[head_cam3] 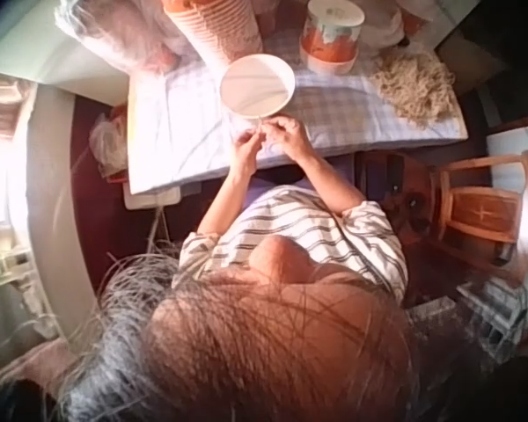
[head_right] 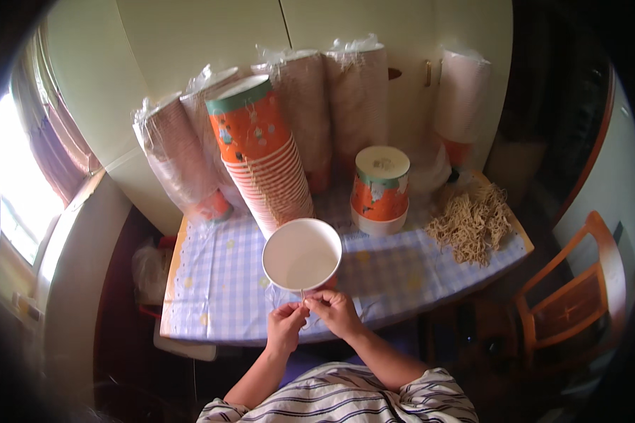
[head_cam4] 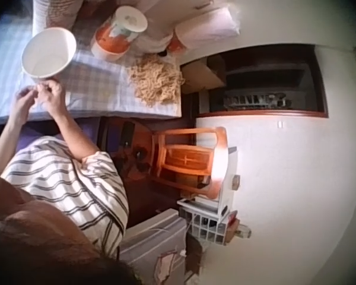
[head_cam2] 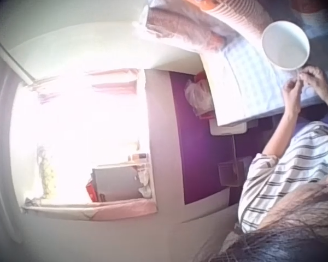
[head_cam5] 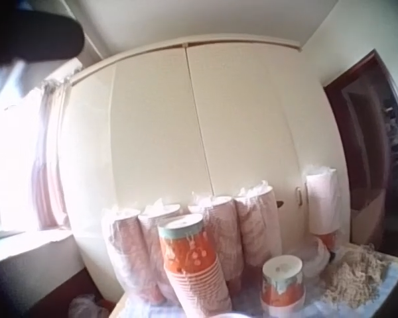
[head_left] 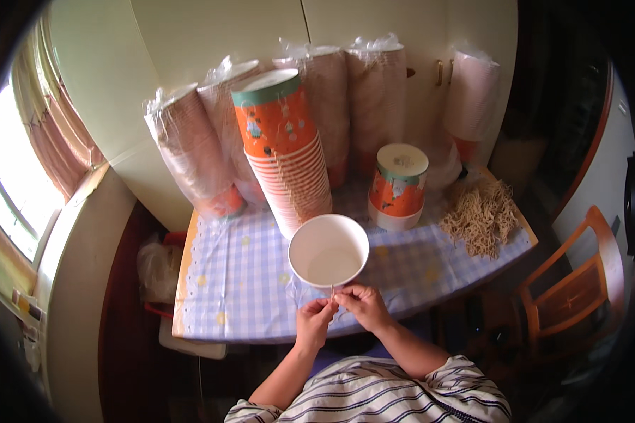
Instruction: Tying a string around a paper bowl and organizing stacks of bowls for packaging.
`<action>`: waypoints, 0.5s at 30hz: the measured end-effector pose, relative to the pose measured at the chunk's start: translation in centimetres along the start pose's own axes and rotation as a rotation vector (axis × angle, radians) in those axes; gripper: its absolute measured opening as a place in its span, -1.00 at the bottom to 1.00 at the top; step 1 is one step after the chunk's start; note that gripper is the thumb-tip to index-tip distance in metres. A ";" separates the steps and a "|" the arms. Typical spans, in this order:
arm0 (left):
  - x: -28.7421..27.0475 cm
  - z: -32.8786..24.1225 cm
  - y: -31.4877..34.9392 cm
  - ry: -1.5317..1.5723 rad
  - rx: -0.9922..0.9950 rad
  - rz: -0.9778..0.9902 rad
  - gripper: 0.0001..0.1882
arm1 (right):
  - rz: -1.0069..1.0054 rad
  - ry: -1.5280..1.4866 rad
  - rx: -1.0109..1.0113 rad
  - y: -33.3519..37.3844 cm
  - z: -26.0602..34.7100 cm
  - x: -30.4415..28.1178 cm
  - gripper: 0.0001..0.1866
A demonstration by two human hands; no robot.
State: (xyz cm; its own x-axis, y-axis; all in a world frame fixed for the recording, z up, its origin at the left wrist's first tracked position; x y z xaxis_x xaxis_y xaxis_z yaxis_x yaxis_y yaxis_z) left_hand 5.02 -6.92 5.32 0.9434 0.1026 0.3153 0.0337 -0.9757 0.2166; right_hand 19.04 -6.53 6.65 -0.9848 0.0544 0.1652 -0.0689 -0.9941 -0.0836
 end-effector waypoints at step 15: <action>0.5 -0.1 0.5 -0.096 0.251 -0.036 -0.92 | -0.013 -0.430 0.398 0.1 -1.4 0.0 -0.83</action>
State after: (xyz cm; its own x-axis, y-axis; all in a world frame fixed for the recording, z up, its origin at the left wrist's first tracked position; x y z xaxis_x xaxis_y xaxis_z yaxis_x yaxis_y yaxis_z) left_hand 5.44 -7.38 5.71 0.9666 0.1311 0.2202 0.1375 -0.9904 -0.0138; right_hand 18.79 -6.50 5.29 -0.8255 0.1060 0.5544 0.0667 -0.9570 0.2823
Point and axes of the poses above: each hand's wrist, its own y-axis away from the middle knuckle, its own x-axis out of the palm, z = x × y, the point moved 1 cm from there along -y, towards the middle knuckle, and after that the axes turned 7 degrees about -z, right-handed, at the moved point
